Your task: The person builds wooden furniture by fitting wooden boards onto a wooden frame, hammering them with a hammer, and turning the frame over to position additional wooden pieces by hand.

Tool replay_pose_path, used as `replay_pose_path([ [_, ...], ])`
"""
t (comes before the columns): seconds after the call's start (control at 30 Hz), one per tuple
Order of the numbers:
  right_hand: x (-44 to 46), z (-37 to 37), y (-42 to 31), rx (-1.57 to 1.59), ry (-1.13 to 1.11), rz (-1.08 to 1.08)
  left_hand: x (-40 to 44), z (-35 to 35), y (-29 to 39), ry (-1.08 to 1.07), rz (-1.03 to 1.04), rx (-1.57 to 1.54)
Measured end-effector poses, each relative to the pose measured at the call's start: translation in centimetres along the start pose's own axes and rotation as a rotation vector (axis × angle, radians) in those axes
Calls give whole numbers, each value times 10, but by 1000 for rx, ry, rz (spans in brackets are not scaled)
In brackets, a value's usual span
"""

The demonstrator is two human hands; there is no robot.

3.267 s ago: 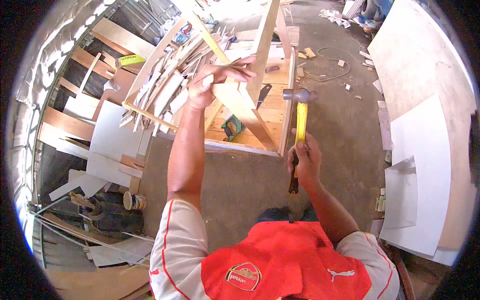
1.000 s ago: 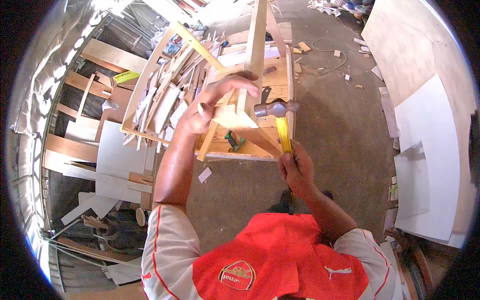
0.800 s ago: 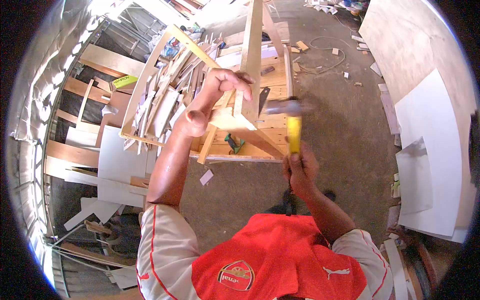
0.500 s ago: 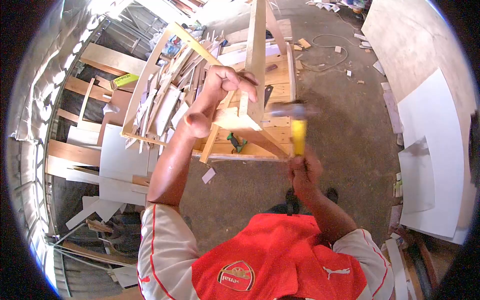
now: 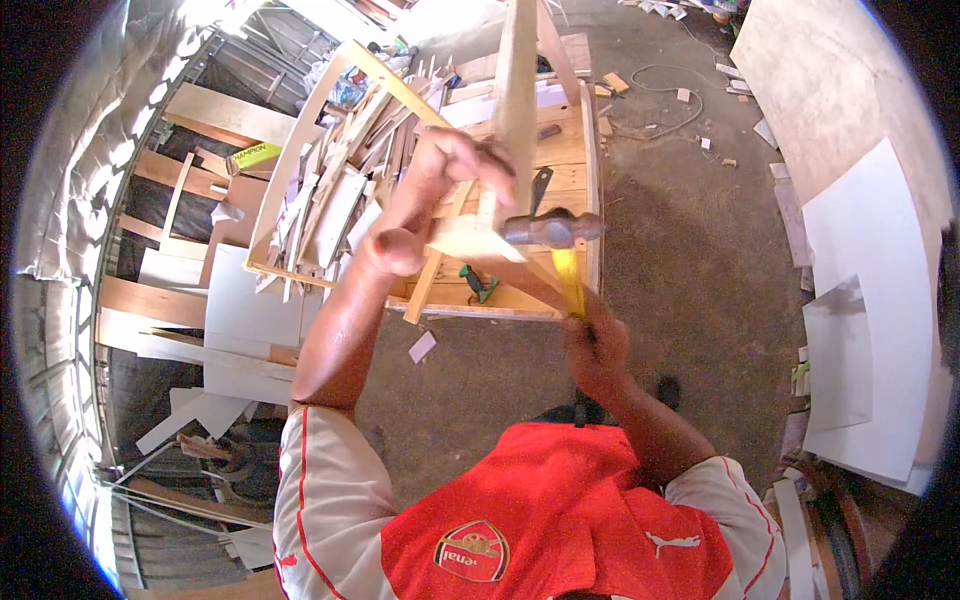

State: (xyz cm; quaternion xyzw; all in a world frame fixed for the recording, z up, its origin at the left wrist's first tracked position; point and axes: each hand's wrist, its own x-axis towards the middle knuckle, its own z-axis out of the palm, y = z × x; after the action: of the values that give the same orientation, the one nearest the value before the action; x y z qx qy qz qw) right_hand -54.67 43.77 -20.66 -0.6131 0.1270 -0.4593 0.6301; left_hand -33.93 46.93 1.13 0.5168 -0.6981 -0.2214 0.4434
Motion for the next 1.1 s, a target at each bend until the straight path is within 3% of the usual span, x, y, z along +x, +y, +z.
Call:
replay_pose_path([
  [0.03,7,3,-5,-163,-47,-119,0,0,-2,-12,26,7],
  [0.17,-5,-3,3,66,34,131,0,-5,-11,-28,94,-36],
  [0.3,12,-10,-21,451,206,234,1,-10,-20,-73,156,-54],
  [0.37,-10,-4,25,46,132,28,0,-10,-18,-78,142,-23],
  [0.47,8,4,7,-185,67,-162,1,-9,-12,-71,120,14],
  [0.53,13,3,-2,-99,57,-93,1,-5,-21,-32,188,-54],
  [0.6,-1,-7,1,102,55,141,-1,-5,-18,-32,152,-22],
  [0.8,-14,-14,6,116,9,391,2,-14,-5,-119,97,87],
  [1.1,-19,-16,26,160,-39,213,-5,-10,-11,-79,155,111],
])
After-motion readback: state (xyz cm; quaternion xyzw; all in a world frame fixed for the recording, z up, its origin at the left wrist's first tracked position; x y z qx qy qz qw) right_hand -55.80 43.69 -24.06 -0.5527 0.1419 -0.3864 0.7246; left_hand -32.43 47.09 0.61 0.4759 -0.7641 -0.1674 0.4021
